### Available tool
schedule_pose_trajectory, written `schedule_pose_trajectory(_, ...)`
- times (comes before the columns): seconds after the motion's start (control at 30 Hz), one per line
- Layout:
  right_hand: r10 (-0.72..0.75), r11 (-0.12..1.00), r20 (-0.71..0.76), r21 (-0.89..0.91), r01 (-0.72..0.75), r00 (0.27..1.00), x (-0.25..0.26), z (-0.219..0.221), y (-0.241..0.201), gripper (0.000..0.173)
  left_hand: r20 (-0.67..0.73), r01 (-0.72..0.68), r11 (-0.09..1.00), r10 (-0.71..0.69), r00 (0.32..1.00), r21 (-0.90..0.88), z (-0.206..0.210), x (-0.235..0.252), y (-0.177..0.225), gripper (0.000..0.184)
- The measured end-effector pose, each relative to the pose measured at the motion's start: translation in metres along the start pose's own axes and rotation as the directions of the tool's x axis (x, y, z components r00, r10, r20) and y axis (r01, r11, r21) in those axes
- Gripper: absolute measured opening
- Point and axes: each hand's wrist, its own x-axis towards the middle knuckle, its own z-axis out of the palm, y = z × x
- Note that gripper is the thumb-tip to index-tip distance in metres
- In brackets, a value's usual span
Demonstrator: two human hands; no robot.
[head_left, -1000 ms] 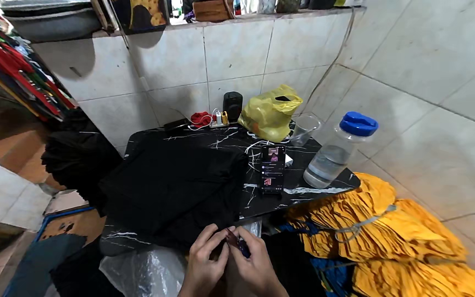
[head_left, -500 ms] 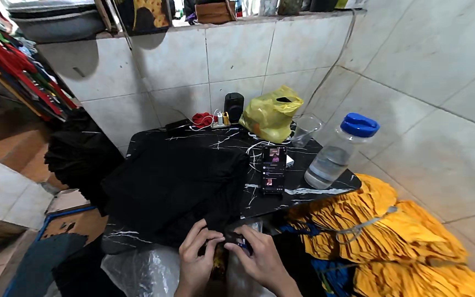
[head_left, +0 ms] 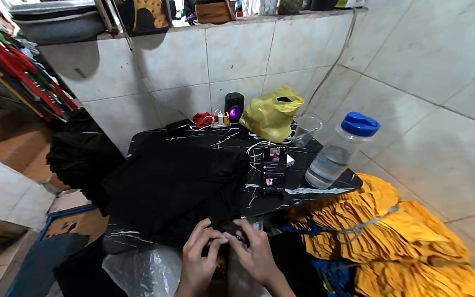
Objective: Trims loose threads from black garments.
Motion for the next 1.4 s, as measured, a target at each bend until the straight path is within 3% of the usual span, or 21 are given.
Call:
schedule_pose_trajectory(0.07,0.173,0.931,0.055,0.315,-0.182,0.983,0.004,0.002,-0.004,0.048,0.01,0.013,0.999,-0.013,1.0,-0.041,-0.001,-0.001,0.001,0.016)
schedule_pose_trajectory(0.17,0.171,0.887,0.046,0.428,-0.174,0.984,0.005,0.007,-0.003,0.026,0.006,0.004,1.0,-0.004,1.0,0.009,-0.006,-0.002,0.002,0.022)
schedule_pose_trajectory(0.3,0.125,0.933,-0.016,0.341,-0.113,0.992,0.008,0.006,-0.008,0.015,0.011,0.042,0.93,-0.049,0.999,0.366,-0.005,-0.004,-0.007,0.037)
schedule_pose_trajectory(0.37,0.076,0.948,0.007,0.31,-0.074,0.997,0.009,0.008,-0.013,0.016,-0.011,0.092,0.908,-0.096,0.995,0.409,0.006,-0.002,-0.013,0.019)
schedule_pose_trajectory(0.4,0.062,0.95,0.021,0.304,-0.066,0.998,0.013,0.006,-0.014,0.019,-0.065,0.106,0.911,-0.088,0.994,0.398,0.01,0.004,-0.015,0.011)
schedule_pose_trajectory(0.47,0.068,0.971,0.018,0.226,-0.071,0.997,0.031,-0.011,-0.006,0.031,-0.17,0.102,0.91,-0.035,0.985,0.401,0.003,0.031,-0.019,0.018)
schedule_pose_trajectory(0.57,0.095,0.984,-0.157,-0.136,-0.117,0.983,0.067,-0.053,0.032,0.053,-0.282,0.164,0.872,-0.031,0.959,0.462,-0.028,0.085,-0.035,0.021)
schedule_pose_trajectory(0.67,0.049,0.907,-0.27,-0.391,-0.156,0.962,0.093,-0.08,0.064,0.071,-0.228,0.312,0.766,-0.218,0.949,0.562,-0.042,0.127,-0.075,0.039)
schedule_pose_trajectory(0.77,0.069,0.881,-0.234,-0.442,-0.169,0.97,0.098,-0.08,0.079,0.076,-0.132,0.377,0.683,-0.383,0.914,0.626,-0.043,0.133,-0.117,0.052)
schedule_pose_trajectory(0.87,0.103,0.904,-0.228,-0.385,-0.187,0.968,0.092,-0.079,0.089,0.09,-0.194,0.334,0.733,-0.272,0.942,0.593,-0.049,0.125,-0.112,0.062)
schedule_pose_trajectory(0.97,0.056,0.936,-0.291,-0.317,-0.152,0.955,0.08,-0.083,0.093,0.088,-0.228,0.183,0.781,-0.053,0.972,0.597,-0.055,0.095,-0.084,0.041)
schedule_pose_trajectory(1.03,0.066,0.936,-0.291,-0.313,-0.16,0.955,0.074,-0.084,0.097,0.083,-0.117,0.04,0.823,0.032,0.993,0.566,-0.058,0.064,-0.068,0.022)
schedule_pose_trajectory(1.07,0.083,0.931,-0.277,-0.322,-0.174,0.957,0.073,-0.085,0.1,0.084,0.003,-0.014,0.853,0.015,1.0,0.521,-0.06,0.049,-0.063,0.02)
schedule_pose_trajectory(1.13,0.096,0.91,-0.262,-0.368,-0.192,0.96,0.072,-0.084,0.103,0.088,0.28,-0.011,0.908,-0.118,0.953,0.418,-0.069,0.024,-0.058,0.032)
schedule_pose_trajectory(1.2,0.066,0.901,-0.282,-0.395,-0.178,0.957,0.071,-0.081,0.1,0.092,0.38,0.066,0.933,-0.208,0.901,0.354,-0.077,0.008,-0.065,0.047)
schedule_pose_trajectory(1.27,0.048,0.933,-0.283,-0.329,-0.144,0.958,0.065,-0.072,0.091,0.083,0.295,0.092,0.933,-0.202,0.934,0.348,-0.079,-0.002,-0.071,0.033)
schedule_pose_trajectory(1.37,0.123,0.987,-0.226,-0.071,-0.142,0.966,0.044,-0.038,0.063,0.02,0.212,0.016,0.902,-0.118,0.97,0.431,-0.068,-0.009,-0.069,0.016)
schedule_pose_trajectory(1.4,0.206,0.979,-0.14,0.02,-0.205,0.969,0.035,-0.022,0.05,0.022,0.196,-0.017,0.903,-0.075,0.978,0.43,-0.063,-0.011,-0.068,0.016)
